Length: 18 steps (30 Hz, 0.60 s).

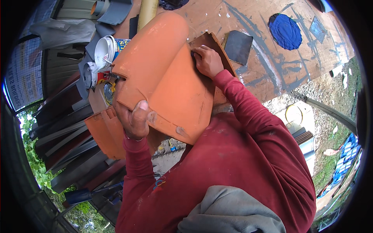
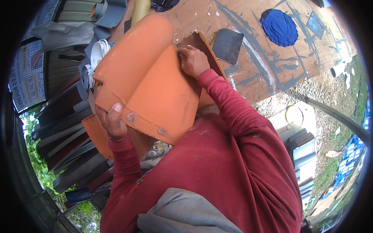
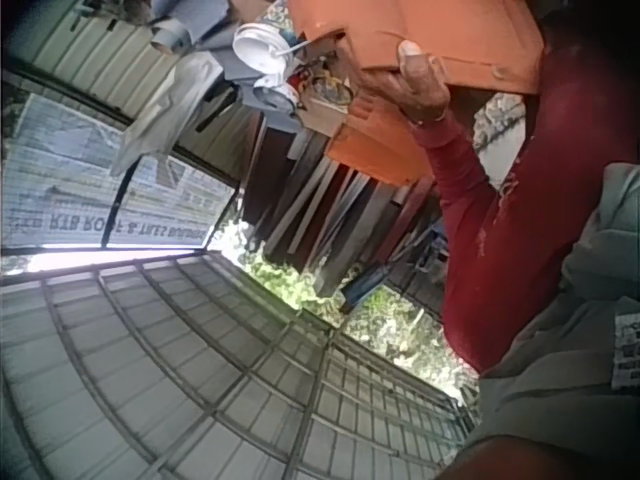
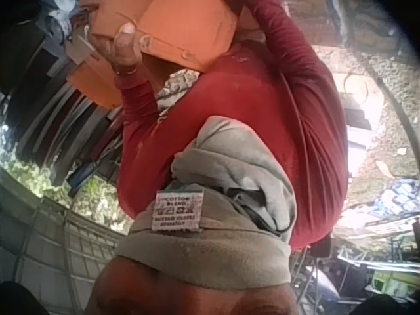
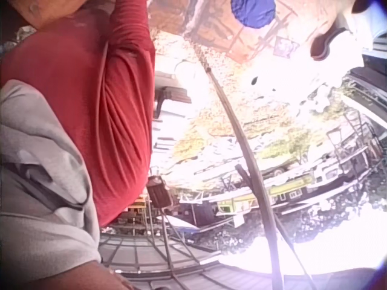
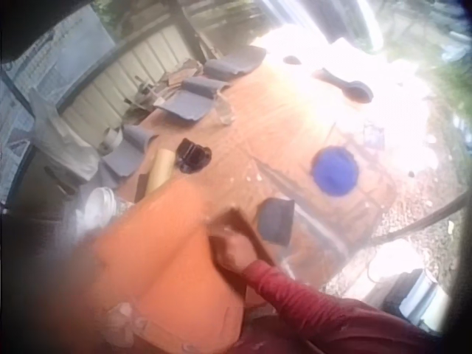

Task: The person prepares roof tiles by using a block to smooth the edges of a tile and then using a cloth to wipe down the surface. The person also handles several white tiles, moving them from one stack to another on the ground.

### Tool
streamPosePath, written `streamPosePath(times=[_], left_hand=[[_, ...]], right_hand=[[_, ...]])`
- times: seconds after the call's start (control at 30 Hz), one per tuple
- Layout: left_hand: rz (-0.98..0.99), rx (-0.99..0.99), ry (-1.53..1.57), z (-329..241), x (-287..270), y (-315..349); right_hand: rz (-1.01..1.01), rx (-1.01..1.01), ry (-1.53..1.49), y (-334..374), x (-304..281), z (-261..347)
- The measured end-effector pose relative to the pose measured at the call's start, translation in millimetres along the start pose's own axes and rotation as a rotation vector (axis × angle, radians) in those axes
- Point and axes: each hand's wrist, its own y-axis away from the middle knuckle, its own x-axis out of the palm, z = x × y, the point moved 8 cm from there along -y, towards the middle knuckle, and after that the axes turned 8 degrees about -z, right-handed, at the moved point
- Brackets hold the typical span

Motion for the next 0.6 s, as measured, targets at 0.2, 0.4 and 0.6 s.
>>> streamPosePath(times=[0.2, 0.4, 0.6], left_hand=[[0.000, -0.007, -0.032, 7, 0, -6], [0.138, 0.125, -0.103, -12, 19, -1], [0.121, 0.070, -0.066, 5, 7, -21]], right_hand=[[0.078, 0.380, -0.151, -14, 17, -41], [0.166, 0.178, -0.215, -29, 8, -30], [0.564, 0.203, 0.320, -3, 20, -51]])
